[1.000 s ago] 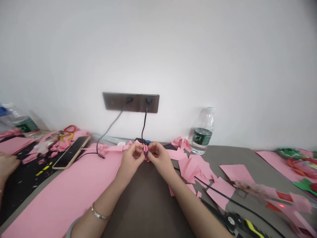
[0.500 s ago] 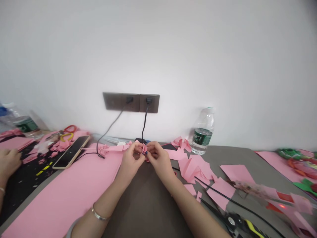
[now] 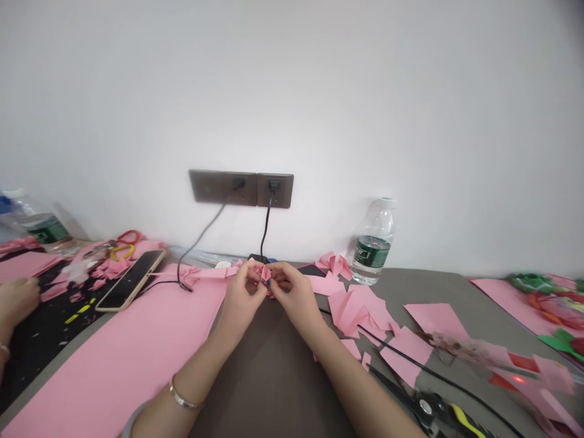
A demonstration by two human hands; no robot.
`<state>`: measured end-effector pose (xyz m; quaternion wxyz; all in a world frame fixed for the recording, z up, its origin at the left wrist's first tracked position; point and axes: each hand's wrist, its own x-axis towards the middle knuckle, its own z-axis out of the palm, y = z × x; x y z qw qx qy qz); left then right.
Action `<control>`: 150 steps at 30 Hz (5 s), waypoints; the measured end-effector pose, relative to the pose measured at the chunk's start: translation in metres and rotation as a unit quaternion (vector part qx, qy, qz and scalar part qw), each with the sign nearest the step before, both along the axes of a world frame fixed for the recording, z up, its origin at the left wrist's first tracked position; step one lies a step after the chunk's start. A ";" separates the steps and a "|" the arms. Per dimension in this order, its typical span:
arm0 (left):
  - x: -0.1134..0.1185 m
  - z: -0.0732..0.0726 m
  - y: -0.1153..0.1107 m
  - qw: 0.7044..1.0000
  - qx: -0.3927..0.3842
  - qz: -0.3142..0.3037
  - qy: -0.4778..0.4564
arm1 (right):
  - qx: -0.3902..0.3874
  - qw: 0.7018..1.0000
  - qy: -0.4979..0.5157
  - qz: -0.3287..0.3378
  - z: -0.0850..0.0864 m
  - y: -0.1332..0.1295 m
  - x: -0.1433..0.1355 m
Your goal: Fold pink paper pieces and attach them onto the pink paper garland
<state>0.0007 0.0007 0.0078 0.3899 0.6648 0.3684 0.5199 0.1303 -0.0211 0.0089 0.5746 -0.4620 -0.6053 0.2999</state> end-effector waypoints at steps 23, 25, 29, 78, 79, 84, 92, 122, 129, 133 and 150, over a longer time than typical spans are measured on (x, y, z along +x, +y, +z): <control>0.000 0.001 0.003 0.998 -0.038 -0.024 -0.050 | -0.044 0.996 0.074 0.036 0.002 0.003 0.012; 0.000 0.000 0.003 0.998 -0.035 -0.033 -0.043 | -0.044 0.996 0.067 0.033 0.001 0.003 0.012; -0.001 -0.001 0.003 0.997 -0.040 -0.044 -0.040 | -0.024 0.999 0.037 0.027 0.000 0.002 0.011; -0.002 -0.008 0.006 0.994 -0.067 -0.031 -0.079 | -0.025 0.999 0.012 -0.017 -0.003 0.003 0.006; -0.002 -0.008 0.006 0.994 -0.063 -0.025 -0.080 | -0.026 0.999 0.011 -0.016 -0.003 0.003 0.006; -0.004 -0.007 0.007 1.000 0.009 -0.024 0.008 | -0.030 0.999 0.009 -0.006 -0.004 0.003 0.006; -0.004 -0.005 0.006 0.999 0.029 0.008 0.038 | -0.056 0.998 -0.004 0.005 -0.001 0.001 0.005; -0.006 0.003 0.008 0.999 -0.004 -0.038 -0.027 | -0.061 0.997 0.009 0.055 0.005 0.003 0.017; -0.007 0.002 0.011 0.984 -0.110 -0.095 -0.098 | -0.054 0.992 0.009 0.115 0.006 0.005 0.029; -0.007 0.003 0.010 0.975 -0.149 -0.118 -0.117 | -0.069 0.985 -0.001 0.159 0.008 0.005 0.035; -0.005 -0.005 0.007 0.994 -0.101 -0.033 -0.040 | -0.033 0.999 0.026 0.002 0.004 0.010 0.028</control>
